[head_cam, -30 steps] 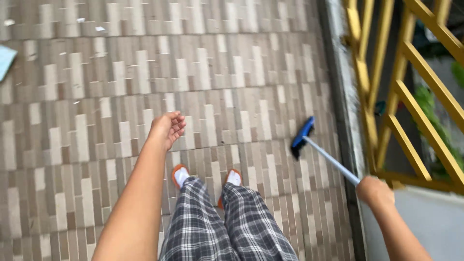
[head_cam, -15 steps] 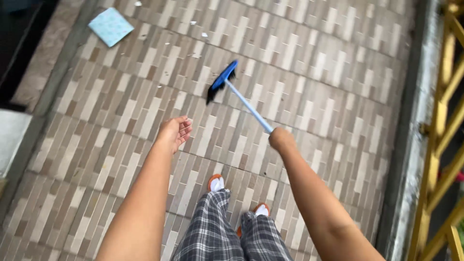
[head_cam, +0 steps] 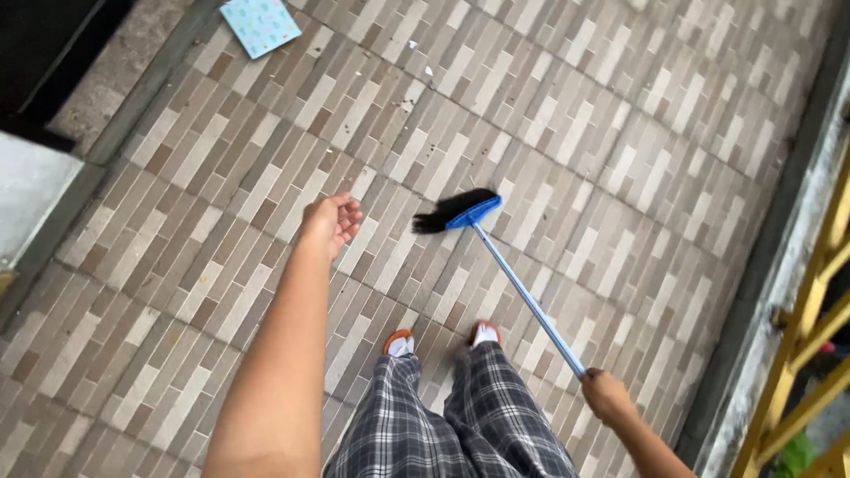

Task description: Sweeping the floor and edge of a balcony using a blue hand broom.

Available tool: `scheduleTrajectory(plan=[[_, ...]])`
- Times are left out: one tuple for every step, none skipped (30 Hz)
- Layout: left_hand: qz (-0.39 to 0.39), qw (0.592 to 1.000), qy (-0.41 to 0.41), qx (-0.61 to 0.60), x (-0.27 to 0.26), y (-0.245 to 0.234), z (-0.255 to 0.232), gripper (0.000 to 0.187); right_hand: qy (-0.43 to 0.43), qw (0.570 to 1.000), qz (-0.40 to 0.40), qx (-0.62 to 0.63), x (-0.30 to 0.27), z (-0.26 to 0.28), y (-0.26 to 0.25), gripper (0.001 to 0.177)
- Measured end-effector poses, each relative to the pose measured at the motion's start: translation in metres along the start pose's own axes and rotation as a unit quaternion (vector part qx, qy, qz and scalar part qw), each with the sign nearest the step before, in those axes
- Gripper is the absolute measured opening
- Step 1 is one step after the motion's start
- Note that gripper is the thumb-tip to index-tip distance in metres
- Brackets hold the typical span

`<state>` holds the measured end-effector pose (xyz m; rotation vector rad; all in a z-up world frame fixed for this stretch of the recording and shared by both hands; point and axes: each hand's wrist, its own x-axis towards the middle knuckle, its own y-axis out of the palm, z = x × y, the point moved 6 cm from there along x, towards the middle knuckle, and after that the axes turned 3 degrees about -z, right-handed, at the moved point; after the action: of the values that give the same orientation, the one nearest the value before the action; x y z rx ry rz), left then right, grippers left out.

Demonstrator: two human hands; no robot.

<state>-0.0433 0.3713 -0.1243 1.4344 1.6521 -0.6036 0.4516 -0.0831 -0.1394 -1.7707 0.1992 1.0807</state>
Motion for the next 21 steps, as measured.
scheduleTrajectory(plan=[[0.006,1.0,-0.001,-0.01,0.004,0.001,0.0,0.015,-0.035,0.999,-0.018,-0.017,0.028,0.004,0.008,0.042],[0.013,1.0,-0.003,-0.02,0.007,0.003,0.001,0.015,-0.071,0.996,-0.035,-0.034,0.056,0.008,0.016,0.04],[0.01,1.0,-0.001,-0.027,0.009,0.006,-0.003,0.015,-0.075,0.996,-0.037,-0.039,0.065,0.041,-0.004,0.04],[0.01,0.999,-0.006,-0.036,0.012,0.011,-0.005,0.016,-0.082,0.995,-0.042,-0.043,0.073,0.074,-0.024,0.037],[0.007,0.999,-0.009,-0.048,0.014,0.013,-0.008,0.017,-0.094,0.993,-0.046,-0.047,0.083,0.111,-0.044,0.033],[0.001,0.998,-0.005,-0.057,0.021,0.018,-0.015,0.017,-0.102,0.992,-0.047,-0.055,0.101,0.152,-0.075,0.033],[-0.006,0.998,0.005,-0.063,0.026,0.021,-0.02,0.015,-0.093,0.993,-0.042,-0.06,0.116,0.19,-0.103,0.033],[-0.013,0.997,0.015,-0.068,0.032,0.025,-0.025,0.014,-0.084,0.994,-0.037,-0.065,0.132,0.228,-0.129,0.037],[-0.022,0.997,0.016,-0.079,0.039,0.032,-0.029,0.014,-0.094,0.992,-0.035,-0.075,0.169,0.252,-0.158,0.037],[-0.013,0.995,0.032,-0.089,0.047,0.041,-0.036,0.012,-0.118,0.987,-0.068,-0.087,0.205,0.28,-0.19,0.032],[-0.005,0.994,0.047,-0.1,0.055,0.048,-0.044,0.013,-0.144,0.979,-0.101,-0.099,0.239,0.314,-0.222,0.031],[-0.016,0.992,0.05,-0.111,0.047,0.054,-0.051,0.013,-0.156,0.977,-0.099,-0.109,0.234,0.34,-0.257,0.031],[-0.025,0.99,0.059,-0.125,0.042,0.067,-0.061,0.011,-0.199,0.952,-0.153,-0.174,0.23,0.373,-0.304,0.031],[-0.035,0.987,0.068,-0.14,0.036,0.081,-0.072,0.011,-0.241,0.918,-0.206,-0.236,0.224,0.406,-0.351,0.033],[-0.042,0.984,0.074,-0.159,0.038,0.09,-0.071,0.011,-0.255,0.91,-0.213,-0.248,0.196,0.422,-0.385,0.033],[-0.054,0.979,0.082,-0.179,0.04,0.098,-0.072,0.011,-0.27,0.888,-0.236,-0.287,0.166,0.438,-0.419,0.032],[-0.071,0.973,0.088,-0.203,0.039,0.104,-0.071,0.012,-0.287,0.862,-0.257,-0.329,0.134,0.456,-0.451,0.031],[-0.082,0.967,0.092,-0.225,0.043,0.116,-0.066,0.012,-0.303,0.85,-0.261,-0.344,0.122,0.462,-0.476,0.031],[-0.102,0.961,0.082,-0.243,0.045,0.125,-0.062,0.013,-0.333,0.823,-0.253,-0.384,0.108,0.468,-0.493,0.031],[-0.121,0.955,0.072,-0.261,0.048,0.133,-0.057,0.013,-0.361,0.794,-0.246,-0.423,0.094,0.473,-0.509,0.032],[-0.128,0.95,0.07,-0.276,0.048,0.141,-0.05,0.013,-0.369,0.784,-0.245,-0.435,0.087,0.47,-0.525,0.032]])
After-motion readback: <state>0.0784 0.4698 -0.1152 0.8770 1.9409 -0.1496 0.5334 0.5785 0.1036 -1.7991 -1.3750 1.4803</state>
